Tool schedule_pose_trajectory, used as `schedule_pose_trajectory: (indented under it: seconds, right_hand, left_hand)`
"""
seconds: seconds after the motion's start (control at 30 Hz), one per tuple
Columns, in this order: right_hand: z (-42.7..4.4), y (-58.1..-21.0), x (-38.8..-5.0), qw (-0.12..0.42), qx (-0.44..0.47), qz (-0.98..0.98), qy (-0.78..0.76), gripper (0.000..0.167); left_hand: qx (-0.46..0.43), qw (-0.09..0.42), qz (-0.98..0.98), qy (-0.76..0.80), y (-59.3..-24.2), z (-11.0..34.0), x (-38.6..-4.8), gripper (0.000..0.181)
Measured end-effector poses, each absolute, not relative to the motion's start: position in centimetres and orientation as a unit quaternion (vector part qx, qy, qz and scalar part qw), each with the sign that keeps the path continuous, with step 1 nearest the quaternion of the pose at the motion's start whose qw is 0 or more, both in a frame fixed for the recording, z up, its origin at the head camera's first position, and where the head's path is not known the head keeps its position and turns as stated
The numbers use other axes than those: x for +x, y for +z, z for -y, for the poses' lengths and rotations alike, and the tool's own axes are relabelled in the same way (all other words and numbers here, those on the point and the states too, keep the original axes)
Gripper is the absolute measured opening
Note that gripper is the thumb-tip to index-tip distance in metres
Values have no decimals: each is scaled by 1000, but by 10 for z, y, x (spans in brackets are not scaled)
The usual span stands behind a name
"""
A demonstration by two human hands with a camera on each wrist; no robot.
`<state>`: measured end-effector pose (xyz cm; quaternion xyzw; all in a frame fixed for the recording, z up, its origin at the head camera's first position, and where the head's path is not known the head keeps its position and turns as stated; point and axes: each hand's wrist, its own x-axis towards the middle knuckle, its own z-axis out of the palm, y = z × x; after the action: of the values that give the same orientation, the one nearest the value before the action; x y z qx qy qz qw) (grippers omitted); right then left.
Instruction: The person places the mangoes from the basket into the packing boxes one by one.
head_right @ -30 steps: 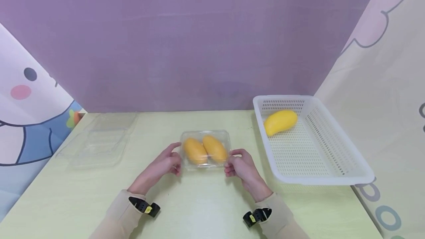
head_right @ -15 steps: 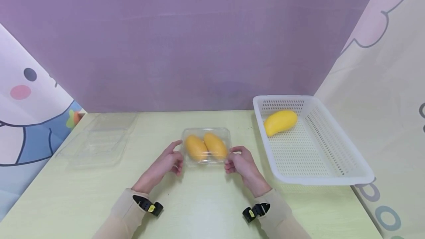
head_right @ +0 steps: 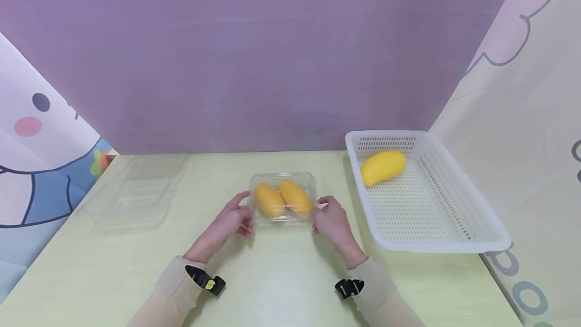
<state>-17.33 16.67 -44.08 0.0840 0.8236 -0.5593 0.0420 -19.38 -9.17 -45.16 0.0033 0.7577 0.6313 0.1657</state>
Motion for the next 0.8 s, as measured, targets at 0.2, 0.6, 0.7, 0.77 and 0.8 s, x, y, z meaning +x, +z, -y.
schedule_pose_trajectory:
  seconds: [0.2, 0.6, 0.7, 0.77, 0.8]
  right_hand:
    - [-160, -429, -172, -41, 18, -931, -362, 53]
    - [-127, -407, -178, -41, -145, -965, -217, 66]
    - [-121, -406, -181, -25, -150, -970, -188, 66]
    - [-118, -405, -183, -7, -144, -974, -175, 67]
    - [-117, -405, -184, 1, -141, -976, -168, 68]
  left_hand:
    - [6, 161, -759, 631, -450, 89, -194, 72]
    - [6, 155, -758, 634, -450, 83, -195, 70]
    - [6, 152, -755, 637, -451, 81, -196, 69]
    - [6, 148, -754, 640, -451, 80, -197, 69]
    - [7, 146, -754, 640, -452, 80, -197, 68]
